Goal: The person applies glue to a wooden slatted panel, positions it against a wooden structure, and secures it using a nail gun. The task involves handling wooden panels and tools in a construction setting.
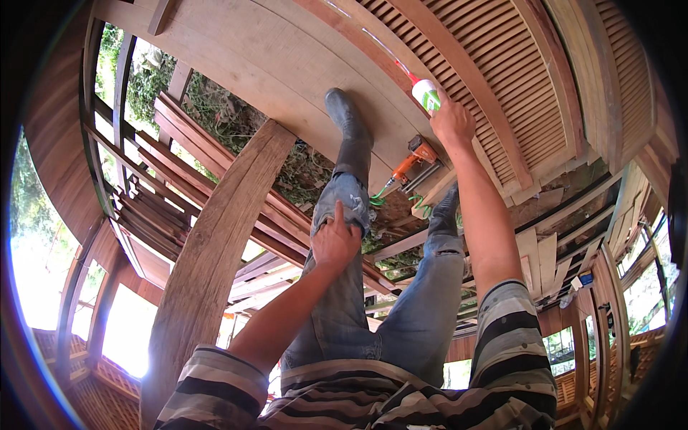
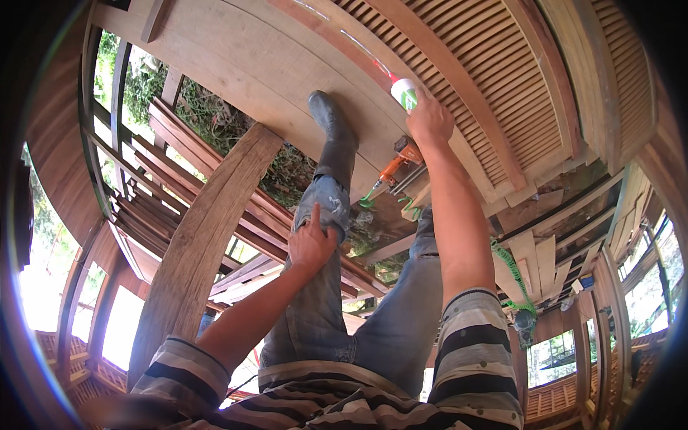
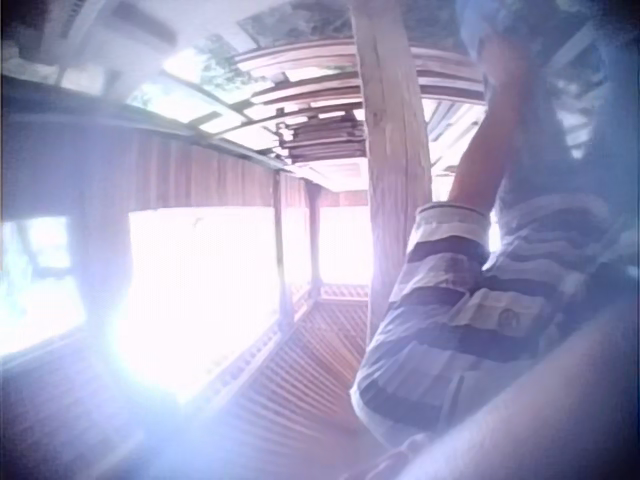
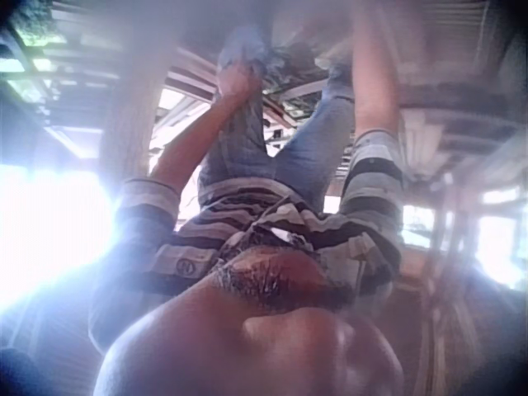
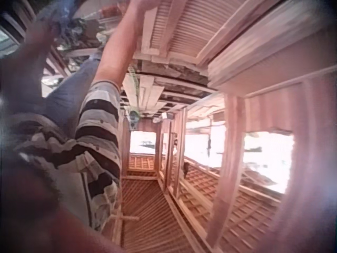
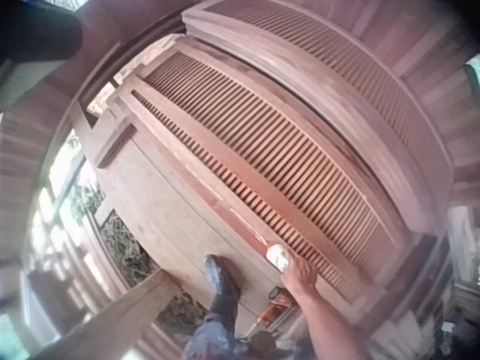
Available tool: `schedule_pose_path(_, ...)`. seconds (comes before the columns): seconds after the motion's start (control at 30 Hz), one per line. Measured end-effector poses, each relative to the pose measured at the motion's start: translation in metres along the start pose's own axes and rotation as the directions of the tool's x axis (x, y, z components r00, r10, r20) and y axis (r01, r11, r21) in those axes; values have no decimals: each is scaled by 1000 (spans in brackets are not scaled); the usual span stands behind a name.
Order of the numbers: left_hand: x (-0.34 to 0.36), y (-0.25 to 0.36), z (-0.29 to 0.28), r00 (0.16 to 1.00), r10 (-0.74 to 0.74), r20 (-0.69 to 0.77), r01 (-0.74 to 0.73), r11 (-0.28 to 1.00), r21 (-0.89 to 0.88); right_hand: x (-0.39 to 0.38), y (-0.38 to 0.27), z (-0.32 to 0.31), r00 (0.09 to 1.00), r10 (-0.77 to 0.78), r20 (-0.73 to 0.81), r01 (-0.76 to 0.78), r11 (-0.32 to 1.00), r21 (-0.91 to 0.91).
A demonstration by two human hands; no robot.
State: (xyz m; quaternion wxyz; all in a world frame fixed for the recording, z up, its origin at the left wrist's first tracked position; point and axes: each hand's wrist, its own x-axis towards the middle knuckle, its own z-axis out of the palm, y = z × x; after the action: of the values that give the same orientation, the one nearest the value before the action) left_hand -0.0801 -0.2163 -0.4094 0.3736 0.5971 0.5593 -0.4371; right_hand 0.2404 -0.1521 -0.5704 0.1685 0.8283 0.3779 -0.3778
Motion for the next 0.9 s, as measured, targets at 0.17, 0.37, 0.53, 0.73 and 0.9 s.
schedule_pose_path(0.17,-2,3,22,998,1,-62,1,1000,23,-7,15,4,1000,-6,6,6,1000,12)
schedule_pose_path(0.37,-5,10,40,995,-22,-99,25,999,30,-15,43,23,999,-24,-31,25,999,36)
schedule_pose_path(0.53,-8,17,42,993,-18,-120,26,998,65,-29,70,35,999,-20,-27,22,997,72)
schedule_pose_path(0.73,-15,26,50,988,-39,-149,51,995,81,-38,94,52,1000,4,-11,-3,994,108)
schedule_pose_path(0.9,-17,29,62,982,-26,-189,53,989,139,-46,116,59,998,-16,-60,23,992,128)
